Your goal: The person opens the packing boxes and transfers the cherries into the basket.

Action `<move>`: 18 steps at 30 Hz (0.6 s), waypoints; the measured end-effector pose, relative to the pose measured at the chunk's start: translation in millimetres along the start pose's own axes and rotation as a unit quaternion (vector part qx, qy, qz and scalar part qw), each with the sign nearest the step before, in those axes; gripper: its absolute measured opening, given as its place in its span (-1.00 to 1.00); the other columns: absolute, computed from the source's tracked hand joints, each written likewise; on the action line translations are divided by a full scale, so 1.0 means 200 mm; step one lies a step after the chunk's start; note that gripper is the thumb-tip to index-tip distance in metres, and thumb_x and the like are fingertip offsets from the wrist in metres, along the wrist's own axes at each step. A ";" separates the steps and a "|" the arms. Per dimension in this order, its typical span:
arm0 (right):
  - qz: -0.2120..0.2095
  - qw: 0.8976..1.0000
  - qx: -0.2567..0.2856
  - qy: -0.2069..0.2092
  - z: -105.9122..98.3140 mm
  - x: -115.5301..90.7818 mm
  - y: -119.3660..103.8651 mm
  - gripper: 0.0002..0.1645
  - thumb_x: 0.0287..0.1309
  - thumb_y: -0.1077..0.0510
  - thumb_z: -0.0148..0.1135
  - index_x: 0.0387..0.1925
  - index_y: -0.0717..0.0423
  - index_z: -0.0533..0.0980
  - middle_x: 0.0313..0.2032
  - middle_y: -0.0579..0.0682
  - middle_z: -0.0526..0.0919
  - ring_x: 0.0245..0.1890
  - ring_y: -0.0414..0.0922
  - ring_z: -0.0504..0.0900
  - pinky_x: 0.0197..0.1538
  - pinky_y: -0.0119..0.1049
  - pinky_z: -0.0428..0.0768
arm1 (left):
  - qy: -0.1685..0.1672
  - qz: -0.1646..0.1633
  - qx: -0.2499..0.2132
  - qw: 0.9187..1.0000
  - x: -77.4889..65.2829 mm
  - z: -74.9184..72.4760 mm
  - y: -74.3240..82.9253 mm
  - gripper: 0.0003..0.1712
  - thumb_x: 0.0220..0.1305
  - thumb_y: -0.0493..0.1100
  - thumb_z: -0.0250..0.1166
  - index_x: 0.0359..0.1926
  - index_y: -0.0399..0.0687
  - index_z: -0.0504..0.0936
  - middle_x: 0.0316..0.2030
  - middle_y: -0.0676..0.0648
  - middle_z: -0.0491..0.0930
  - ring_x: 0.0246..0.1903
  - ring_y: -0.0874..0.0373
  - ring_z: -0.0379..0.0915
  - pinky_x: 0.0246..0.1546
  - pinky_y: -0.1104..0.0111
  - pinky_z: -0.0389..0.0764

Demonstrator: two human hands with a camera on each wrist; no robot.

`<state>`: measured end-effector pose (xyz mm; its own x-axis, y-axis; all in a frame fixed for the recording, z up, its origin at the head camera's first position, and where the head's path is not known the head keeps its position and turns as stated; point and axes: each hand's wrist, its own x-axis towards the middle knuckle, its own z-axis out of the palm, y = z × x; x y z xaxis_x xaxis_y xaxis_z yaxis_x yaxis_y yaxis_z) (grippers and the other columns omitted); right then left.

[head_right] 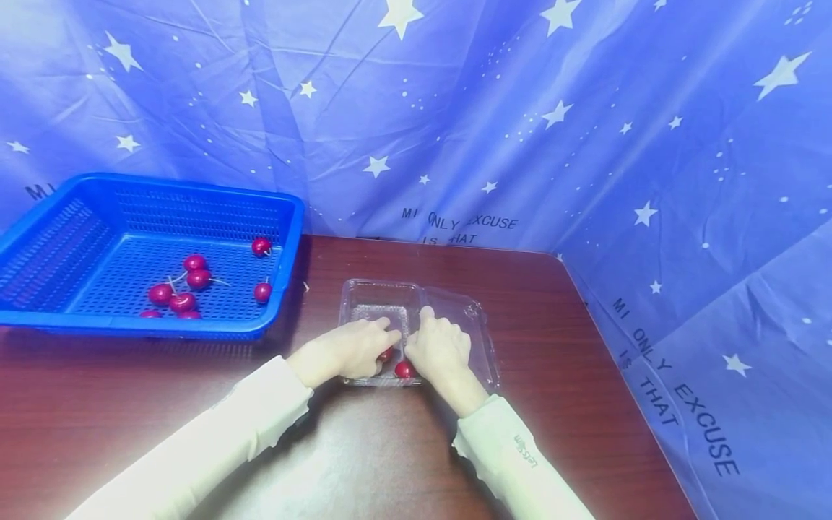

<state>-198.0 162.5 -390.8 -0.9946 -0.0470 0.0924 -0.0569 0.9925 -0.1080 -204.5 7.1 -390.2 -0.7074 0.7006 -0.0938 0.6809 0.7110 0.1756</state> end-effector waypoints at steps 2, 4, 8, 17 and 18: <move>0.000 1.000 0.000 -0.002 0.00 0.00 0.00 -0.72 -0.02 0.07 0.16 -0.31 0.20 0.45 -0.46 0.33 0.71 -0.48 0.27 0.64 -0.52 0.15 0.56 | 0.002 0.002 0.000 1.000 0.00 0.00 0.00 -0.54 0.05 -0.25 0.28 0.05 -0.09 0.53 -0.15 -0.16 0.57 -0.30 -0.05 0.61 -0.19 0.14 0.69; 0.001 1.000 0.000 -0.002 0.00 0.00 0.00 -0.71 -0.02 0.08 0.16 -0.30 0.20 0.45 -0.46 0.33 0.72 -0.48 0.27 0.64 -0.51 0.16 0.56 | 0.004 0.003 0.000 1.000 0.00 -0.01 0.00 -0.54 0.05 -0.25 0.28 0.06 -0.09 0.53 -0.14 -0.16 0.58 -0.29 -0.06 0.61 -0.17 0.14 0.69; 0.000 1.000 0.001 0.000 0.00 0.00 0.01 -0.72 -0.02 0.08 0.15 -0.31 0.20 0.45 -0.46 0.33 0.71 -0.49 0.27 0.63 -0.51 0.16 0.56 | 0.001 0.001 -0.006 1.000 0.00 -0.01 0.00 -0.53 0.05 -0.27 0.27 0.07 -0.08 0.54 -0.11 -0.16 0.58 -0.24 -0.06 0.61 -0.12 0.14 0.68; -0.004 1.000 0.007 0.006 0.00 0.00 0.01 -0.77 -0.03 0.10 0.16 -0.37 0.19 0.43 -0.52 0.31 0.69 -0.55 0.25 0.61 -0.58 0.13 0.52 | -0.007 0.008 0.018 1.000 0.00 -0.01 0.00 -0.51 0.07 -0.20 0.29 0.10 -0.03 0.55 -0.09 -0.13 0.59 -0.21 -0.03 0.60 -0.10 0.12 0.68; -0.004 1.000 0.008 0.008 0.00 0.00 0.01 -0.77 -0.03 0.10 0.16 -0.37 0.19 0.43 -0.53 0.31 0.69 -0.55 0.25 0.61 -0.58 0.13 0.52 | -0.005 0.011 0.024 1.000 0.00 -0.01 0.00 -0.51 0.07 -0.19 0.30 0.10 -0.03 0.55 -0.09 -0.12 0.60 -0.20 -0.03 0.60 -0.10 0.11 0.68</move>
<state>-198.6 164.0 -391.2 -0.9927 -0.0532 0.1086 -0.0665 0.9903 -0.1224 -204.0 6.8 -387.2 -0.6907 0.7162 -0.0997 0.7043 0.6976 0.1314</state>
